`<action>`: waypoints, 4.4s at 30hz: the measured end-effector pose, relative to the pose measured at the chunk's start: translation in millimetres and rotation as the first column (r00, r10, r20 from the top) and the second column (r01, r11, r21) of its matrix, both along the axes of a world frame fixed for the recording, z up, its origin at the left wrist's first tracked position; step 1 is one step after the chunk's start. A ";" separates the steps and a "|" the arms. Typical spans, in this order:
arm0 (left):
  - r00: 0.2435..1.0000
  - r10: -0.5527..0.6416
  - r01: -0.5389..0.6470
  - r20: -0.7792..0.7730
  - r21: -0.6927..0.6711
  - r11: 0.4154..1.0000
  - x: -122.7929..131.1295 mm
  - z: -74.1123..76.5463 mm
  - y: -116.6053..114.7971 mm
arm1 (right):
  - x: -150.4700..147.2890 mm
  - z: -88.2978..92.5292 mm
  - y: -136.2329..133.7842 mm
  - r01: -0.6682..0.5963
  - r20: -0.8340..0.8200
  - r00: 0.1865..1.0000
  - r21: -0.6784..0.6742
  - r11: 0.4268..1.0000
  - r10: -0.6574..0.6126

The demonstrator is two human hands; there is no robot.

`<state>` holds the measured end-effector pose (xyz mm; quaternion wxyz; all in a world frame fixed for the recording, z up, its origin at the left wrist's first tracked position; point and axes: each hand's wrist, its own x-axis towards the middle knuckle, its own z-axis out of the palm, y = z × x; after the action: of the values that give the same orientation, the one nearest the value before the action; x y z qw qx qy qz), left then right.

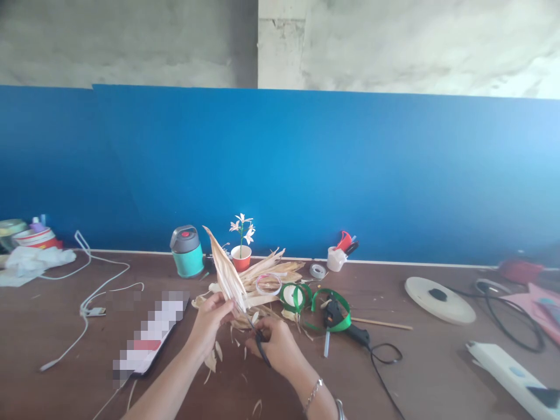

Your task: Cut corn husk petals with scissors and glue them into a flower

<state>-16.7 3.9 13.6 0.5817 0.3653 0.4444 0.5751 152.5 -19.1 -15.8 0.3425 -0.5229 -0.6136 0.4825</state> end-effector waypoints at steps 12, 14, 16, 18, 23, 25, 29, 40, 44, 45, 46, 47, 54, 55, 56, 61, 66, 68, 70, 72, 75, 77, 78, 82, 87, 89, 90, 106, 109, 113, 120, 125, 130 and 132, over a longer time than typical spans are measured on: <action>1.000 -0.002 0.002 0.018 0.002 1.000 -0.5 -0.7 1.4 | -0.9 7.6 -0.6 0.018 0.110 0.994 0.104 0.994 -0.030; 1.000 -0.006 0.006 0.031 0.005 1.000 -0.6 -1.4 2.0 | -1.2 8.5 -1.1 0.026 0.125 0.991 0.110 0.994 -0.040; 0.999 -0.010 0.010 0.039 0.011 1.000 -1.0 -2.6 2.7 | -1.3 9.7 -1.7 0.037 0.143 0.988 0.119 0.992 -0.054; 0.999 -0.012 0.012 0.039 0.014 1.000 -1.3 -3.5 3.1 | -1.3 10.5 -1.9 0.041 0.156 0.986 0.127 0.991 -0.061; 1.000 -0.023 0.023 0.017 0.009 1.000 -0.5 -5.0 2.3 | -0.9 7.5 -0.6 0.052 0.157 0.985 0.137 0.989 -0.073; 1.000 -0.024 0.024 0.016 -0.008 1.000 0.4 -5.5 1.8 | -0.7 5.2 -0.2 0.054 0.139 0.988 0.139 0.989 -0.074; 0.999 -0.031 0.032 0.035 -0.032 0.999 1.8 -5.4 1.3 | -0.7 3.5 -0.5 0.057 0.119 0.990 0.137 0.989 -0.074; 0.997 -0.059 0.061 0.057 -0.042 0.997 1.3 -5.8 0.6 | -2.4 9.0 -1.4 0.056 0.117 0.991 0.122 0.991 -0.070; 0.994 -0.093 0.095 0.055 -0.039 0.995 2.8 -6.6 -0.8 | -2.6 6.9 -1.2 0.038 0.108 0.993 0.118 0.992 -0.051; 0.993 -0.103 0.105 0.052 -0.035 0.994 3.3 -6.7 -1.1 | -2.6 6.3 -1.2 0.034 0.099 0.994 0.120 0.992 -0.046; 0.993 -0.111 0.113 0.050 -0.031 0.993 3.7 -6.8 -1.5 | -2.5 5.7 -1.2 0.032 0.090 0.995 0.123 0.992 -0.043; 0.992 -0.118 0.119 0.050 -0.027 0.992 4.0 -6.8 -1.9 | -2.5 5.2 -1.2 0.031 0.081 0.996 0.128 0.991 -0.042; 0.989 -0.139 0.141 0.049 -0.032 0.989 4.1 -5.3 -2.7 | -2.1 1.9 -0.5 0.039 0.059 0.997 0.119 0.992 -0.046; 0.988 -0.148 0.150 0.048 -0.033 0.988 4.2 -5.8 -2.6 | -2.1 1.2 -0.5 0.038 0.051 0.998 0.119 0.992 -0.045; 0.986 -0.157 0.159 0.048 -0.034 0.987 4.4 -6.6 -2.4 | -2.2 0.6 -0.5 0.036 0.042 0.998 0.122 0.992 -0.042; 0.976 -0.207 0.210 0.069 -0.052 0.976 5.8 -12.4 -1.7 | -3.0 1.4 -1.3 0.028 0.008 1.000 0.145 0.989 -0.029; 0.966 -0.246 0.252 0.085 -0.062 0.966 5.7 -9.2 -2.9 | -3.7 2.9 -1.4 0.033 -0.035 0.999 0.116 0.993 -0.029; 0.963 -0.250 0.255 0.099 -0.044 0.966 5.3 -5.2 -3.9 | -4.2 2.1 -1.3 0.036 -0.050 0.998 0.094 0.995 -0.031; 0.967 -0.222 0.226 0.128 -0.016 0.974 5.0 -2.0 -4.6 | -4.6 1.4 -1.4 0.032 -0.054 0.998 0.080 0.996 -0.028; 0.973 -0.177 0.179 0.148 0.003 0.984 4.7 -0.9 -4.4 | -4.9 1.0 -1.5 0.026 -0.047 0.999 0.069 0.997 -0.023; 0.979 -0.145 0.145 0.141 0.009 0.989 5.0 -2.8 -3.4 | -4.7 0.2 -1.3 0.027 -0.036 0.999 0.058 0.998 -0.025; 0.980 -0.149 0.149 0.134 0.009 0.989 5.6 -4.5 -3.0 | -4.3 -1.0 -1.0 0.027 -0.042 0.999 0.061 0.998 -0.024; 0.979 -0.152 0.152 0.135 0.008 0.988 6.1 -5.1 -3.1 | -4.1 -1.5 -0.8 0.025 -0.048 0.999 0.062 0.998 -0.022; 0.977 -0.149 0.151 0.154 -0.004 0.989 8.1 -3.9 -5.3 | -3.8 -2.2 -0.8 0.014 -0.074 0.997 0.060 0.998 -0.010; 0.973 -0.151 0.155 0.177 -0.009 0.988 8.6 -3.3 -5.8 | -4.7 -0.4 -1.0 0.024 -0.083 0.996 0.057 0.998 -0.019; 0.971 -0.153 0.155 0.181 -0.001 0.988 8.2 -5.1 -4.7 | -5.0 -0.5 -1.0 0.023 -0.088 0.996 0.041 0.999 -0.020; 0.971 -0.154 0.155 0.181 0.004 0.988 7.9 -6.0 -4.2 | -5.0 -0.6 -1.0 0.019 -0.093 0.996 0.033 0.999 -0.016; 0.963 -0.175 0.172 0.206 0.032 0.985 10.7 -9.2 -5.6 | -4.6 -2.7 0.2 0.010 -0.144 0.990 0.042 0.999 -0.004; 0.962 -0.160 0.162 0.222 0.011 0.987 12.1 -9.7 -6.2 | -4.2 -7.2 1.2 0.020 -0.152 0.988 0.045 0.999 -0.013; 0.963 -0.154 0.161 0.219 -0.010 0.987 13.5 -9.6 -6.7 | -4.0 -9.5 1.4 0.007 -0.160 0.987 0.047 0.999 0.001; 0.961 -0.134 0.145 0.241 -0.028 0.989 15.0 -9.7 -8.9 | -4.1 -7.3 0.8 0.024 -0.160 0.987 0.065 0.998 -0.013; 0.960 -0.144 0.158 0.240 -0.037 0.987 14.9 -13.1 -9.0 | -5.0 -5.6 -0.1 0.025 -0.156 0.988 0.072 0.997 -0.013; 0.965 -0.145 0.160 0.219 -0.053 0.986 15.4 -12.2 -10.3 | -5.4 -3.9 -0.8 0.027 -0.148 0.989 0.081 0.996 -0.015; 0.962 -0.155 0.170 0.225 -0.051 0.984 15.9 -10.5 -11.2 | -5.7 -2.7 -1.1 0.023 -0.136 0.991 0.079 0.997 -0.013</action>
<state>-0.8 -7.2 3.1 0.6849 0.3140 0.3654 0.5466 146.9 -20.1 -18.5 0.4084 -0.4803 -0.6032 0.4885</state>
